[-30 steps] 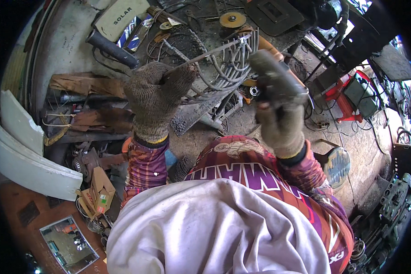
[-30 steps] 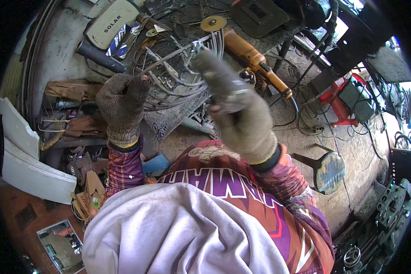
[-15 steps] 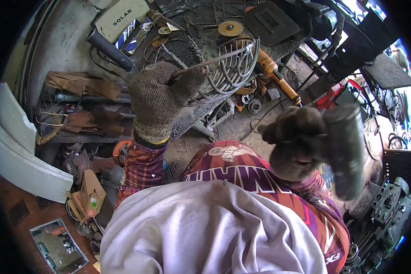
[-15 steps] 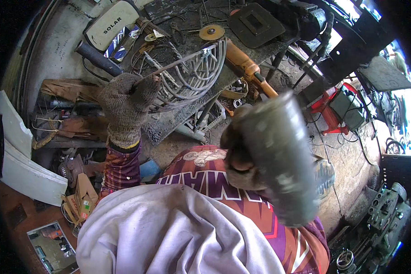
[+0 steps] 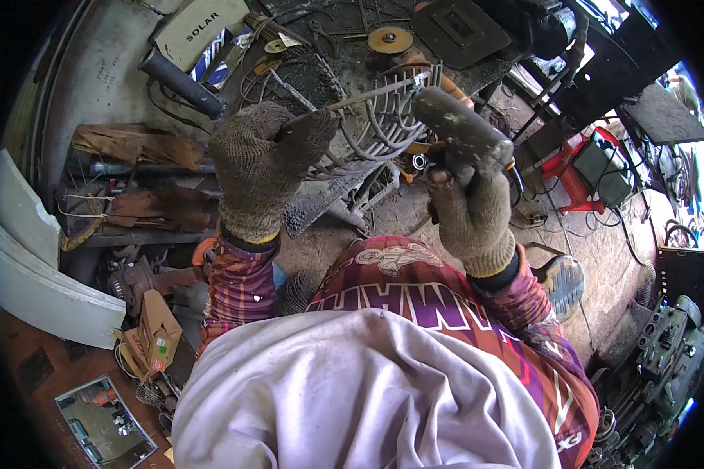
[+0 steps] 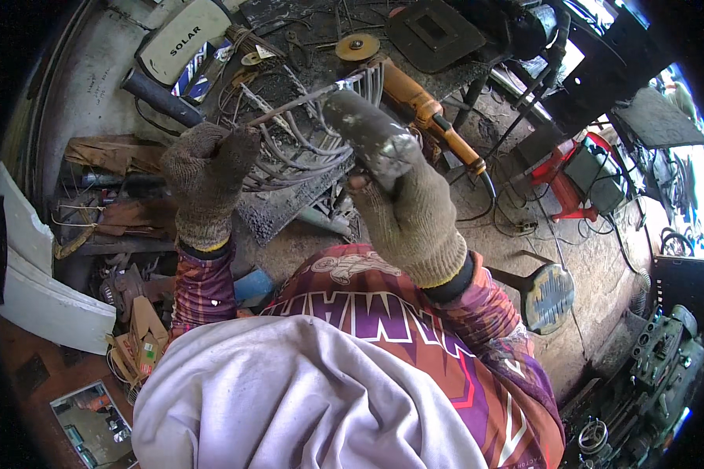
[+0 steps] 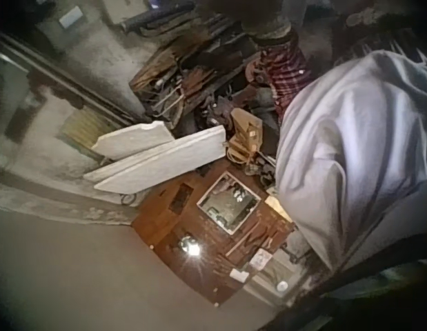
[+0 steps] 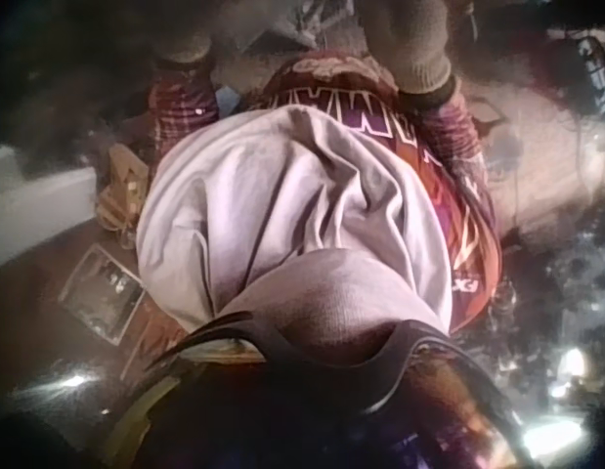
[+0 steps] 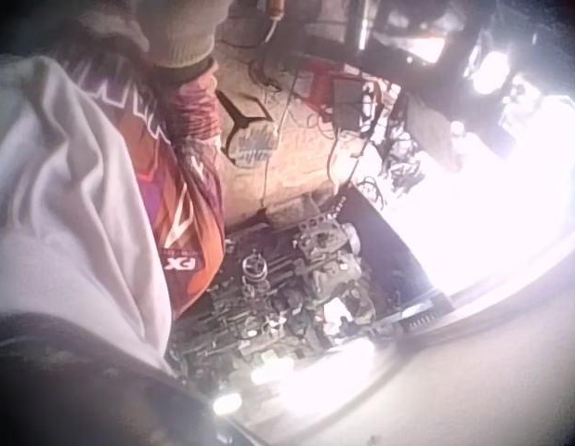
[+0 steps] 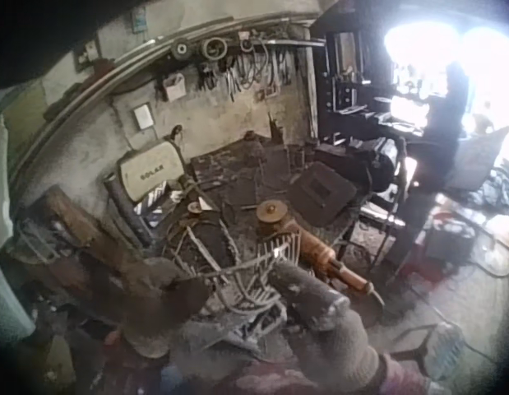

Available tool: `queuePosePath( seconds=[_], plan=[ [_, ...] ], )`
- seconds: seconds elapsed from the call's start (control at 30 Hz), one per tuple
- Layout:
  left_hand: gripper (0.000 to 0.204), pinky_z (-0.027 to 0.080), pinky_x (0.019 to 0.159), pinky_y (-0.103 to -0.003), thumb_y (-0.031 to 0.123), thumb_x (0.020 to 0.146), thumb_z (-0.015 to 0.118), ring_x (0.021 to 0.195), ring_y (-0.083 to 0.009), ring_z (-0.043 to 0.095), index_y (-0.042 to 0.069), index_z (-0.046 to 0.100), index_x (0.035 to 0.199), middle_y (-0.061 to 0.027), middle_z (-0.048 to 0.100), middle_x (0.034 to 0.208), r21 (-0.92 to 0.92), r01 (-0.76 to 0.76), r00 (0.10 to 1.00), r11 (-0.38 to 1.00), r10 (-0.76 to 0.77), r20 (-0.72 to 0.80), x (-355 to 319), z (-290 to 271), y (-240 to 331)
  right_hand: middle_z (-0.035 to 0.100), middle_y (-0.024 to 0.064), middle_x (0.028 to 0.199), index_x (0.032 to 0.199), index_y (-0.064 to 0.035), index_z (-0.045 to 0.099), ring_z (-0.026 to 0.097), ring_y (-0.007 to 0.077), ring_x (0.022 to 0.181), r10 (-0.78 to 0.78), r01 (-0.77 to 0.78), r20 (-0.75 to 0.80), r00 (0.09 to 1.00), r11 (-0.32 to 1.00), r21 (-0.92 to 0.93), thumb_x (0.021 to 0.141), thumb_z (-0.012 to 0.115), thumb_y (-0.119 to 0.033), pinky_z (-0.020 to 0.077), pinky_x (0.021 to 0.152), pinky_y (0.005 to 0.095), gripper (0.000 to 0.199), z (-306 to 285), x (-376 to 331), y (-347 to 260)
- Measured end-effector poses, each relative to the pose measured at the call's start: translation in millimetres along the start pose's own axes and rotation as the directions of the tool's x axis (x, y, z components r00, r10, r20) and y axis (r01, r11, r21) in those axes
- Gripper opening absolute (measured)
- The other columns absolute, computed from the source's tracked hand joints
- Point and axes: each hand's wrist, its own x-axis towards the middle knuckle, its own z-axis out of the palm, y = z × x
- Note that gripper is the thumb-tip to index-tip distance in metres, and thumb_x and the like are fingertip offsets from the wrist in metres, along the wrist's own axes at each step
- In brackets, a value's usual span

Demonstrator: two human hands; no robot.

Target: The person constructs a metal spherical cage by welding metal rods together, using a hammer to shape the structure, and then grinding the joints with an angle grinder.

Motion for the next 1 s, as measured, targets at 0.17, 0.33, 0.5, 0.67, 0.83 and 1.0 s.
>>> queuePosePath(
  seconds=[0.17,0.33,0.5,0.67,0.83,1.0],
  plan=[
    [0.043,0.037,0.051,-0.032,0.039,0.084,0.076,0.054,-0.0125,0.048,0.000,0.065,0.069,-0.0044,0.054,0.057,-0.010,0.036,0.999,0.999,-0.036,0.015,1,1,5,0.068,0.0141,0.091,0.121,0.0002,0.055,0.068,0.0217,0.080,-0.117,0.124,0.091,0.989,0.989,-0.082,0.094,0.064,-0.016,0.0521,0.070,0.0340,0.033,-2,7,0],
    [0.038,0.038,0.052,-0.032,0.035,0.085,0.076,0.055,-0.0118,0.048,0.001,0.065,0.071,-0.0020,0.057,0.059,-0.194,0.168,0.986,0.967,-0.166,0.028,-5,3,-16,0.058,0.0089,0.078,0.118,-0.0008,0.053,0.051,0.0117,0.050,0.054,0.024,-0.147,0.988,0.873,0.487,0.099,0.054,-0.032,0.0411,0.039,0.0256,0.036,-9,-2,-8],
    [0.036,0.039,0.050,-0.029,0.032,0.084,0.079,0.055,-0.0088,0.050,0.001,0.066,0.070,-0.0008,0.057,0.058,-0.333,0.110,0.973,0.936,-0.169,-0.154,-7,11,-20,0.055,0.0069,0.071,0.122,-0.0009,0.052,0.050,0.0140,0.046,0.330,-0.227,-0.011,0.944,0.672,0.705,0.094,0.058,-0.051,0.0415,0.037,0.0276,0.058,-33,-3,9],
    [0.033,0.043,0.053,-0.027,0.029,0.088,0.074,0.058,-0.0086,0.055,0.000,0.066,0.076,-0.0006,0.062,0.063,-0.508,0.218,0.947,0.833,-0.307,-0.097,-11,15,-24,0.065,0.0101,0.105,0.130,0.0004,0.048,0.061,0.0113,0.067,0.142,-0.132,0.052,0.988,0.640,0.757,0.096,0.059,-0.046,0.0508,0.049,0.0252,0.058,-28,-15,43],
    [0.029,0.045,0.056,-0.027,0.028,0.092,0.070,0.064,-0.0093,0.059,0.000,0.068,0.083,-0.0021,0.066,0.071,-0.698,0.204,0.934,0.686,-0.351,-0.072,-22,24,-63,0.065,0.0109,0.114,0.134,0.0006,0.046,0.060,0.0085,0.069,0.105,-0.231,0.214,0.971,0.638,0.734,0.095,0.055,-0.054,0.0501,0.051,0.0239,0.068,-31,-22,43],
    [0.022,0.052,0.064,-0.027,0.023,0.091,0.070,0.072,-0.0121,0.064,0.001,0.069,0.092,-0.0035,0.068,0.082,-0.934,0.103,0.921,0.343,-0.387,-0.041,-28,27,-65,0.065,0.0093,0.114,0.137,-0.0005,0.044,0.059,0.0081,0.075,0.181,-0.222,0.136,0.974,0.656,0.722,0.098,0.054,-0.050,0.0488,0.057,0.0216,0.064,-27,-24,48]
  ],
)
